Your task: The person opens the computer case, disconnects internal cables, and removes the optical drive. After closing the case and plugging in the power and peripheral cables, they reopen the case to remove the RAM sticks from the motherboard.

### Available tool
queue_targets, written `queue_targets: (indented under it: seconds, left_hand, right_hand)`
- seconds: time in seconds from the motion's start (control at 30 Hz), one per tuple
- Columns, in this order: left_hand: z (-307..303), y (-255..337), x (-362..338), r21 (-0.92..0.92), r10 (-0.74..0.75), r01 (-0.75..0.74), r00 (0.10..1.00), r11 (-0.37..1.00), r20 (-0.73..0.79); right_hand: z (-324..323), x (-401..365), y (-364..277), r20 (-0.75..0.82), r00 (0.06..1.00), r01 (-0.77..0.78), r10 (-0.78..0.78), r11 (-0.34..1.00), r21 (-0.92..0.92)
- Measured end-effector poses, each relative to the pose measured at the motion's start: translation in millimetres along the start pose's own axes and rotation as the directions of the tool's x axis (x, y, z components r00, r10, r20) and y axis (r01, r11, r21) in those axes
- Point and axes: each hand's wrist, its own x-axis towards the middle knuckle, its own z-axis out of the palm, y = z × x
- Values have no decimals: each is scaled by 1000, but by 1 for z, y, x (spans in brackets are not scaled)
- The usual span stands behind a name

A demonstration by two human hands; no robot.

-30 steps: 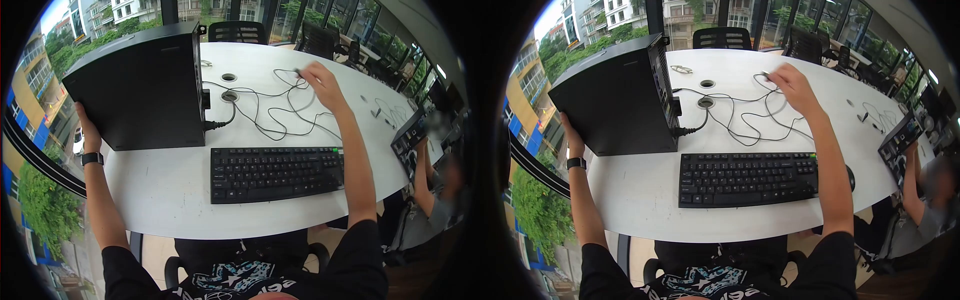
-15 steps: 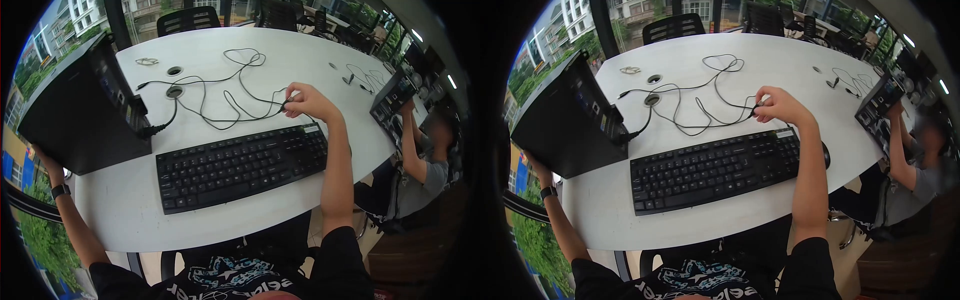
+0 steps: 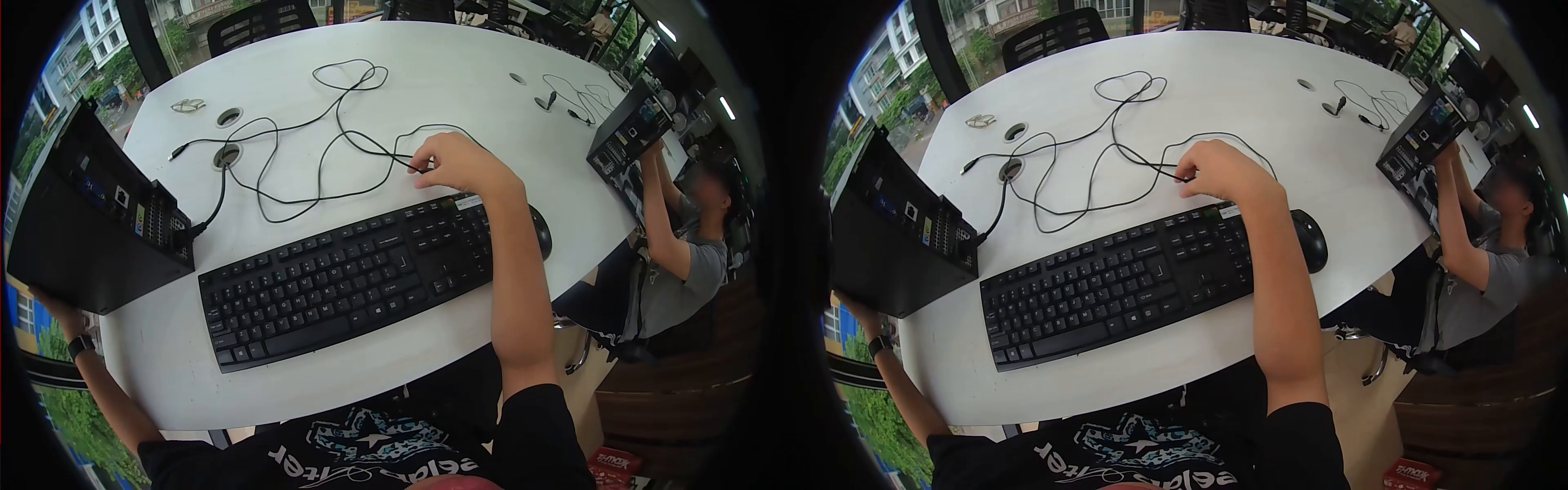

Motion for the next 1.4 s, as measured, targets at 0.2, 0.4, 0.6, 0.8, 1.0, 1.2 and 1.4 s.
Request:
queue_targets:
  seconds: [0.2,0.4,0.6,0.8,1.0,1.2,1.4]
  left_hand:
    - [-17,-14,17,12,27,-28,997,1000,66]
    - [-23,-20,25,38,43,-46,996,998,84]
    - [-6,-3,5,0,19,-19,999,1000,49]
    - [-7,-7,6,14,38,-39,998,999,57]
    - [6,5,-8,-4,27,-27,999,1000,36]
    - [-19,-30,32,-5,272,-272,962,962,14]
    - [-3,-9,1,-104,105,-93,988,990,114]
  right_hand:
    - [-9,-7,12,17,994,-108,108,994,-2]
    - [-19,-18,9,-62,986,-146,152,986,84]
    - [-23,-17,-8,11,985,-171,170,983,71]
    - [-12,-12,9,116,990,-91,82,993,76]
    - [-13,-15,11,85,972,-217,218,976,-13]
    - [-15,-12,-25,-251,962,149,-109,978,146]
    - [26,9,-102,-363,784,562,-503,823,75]
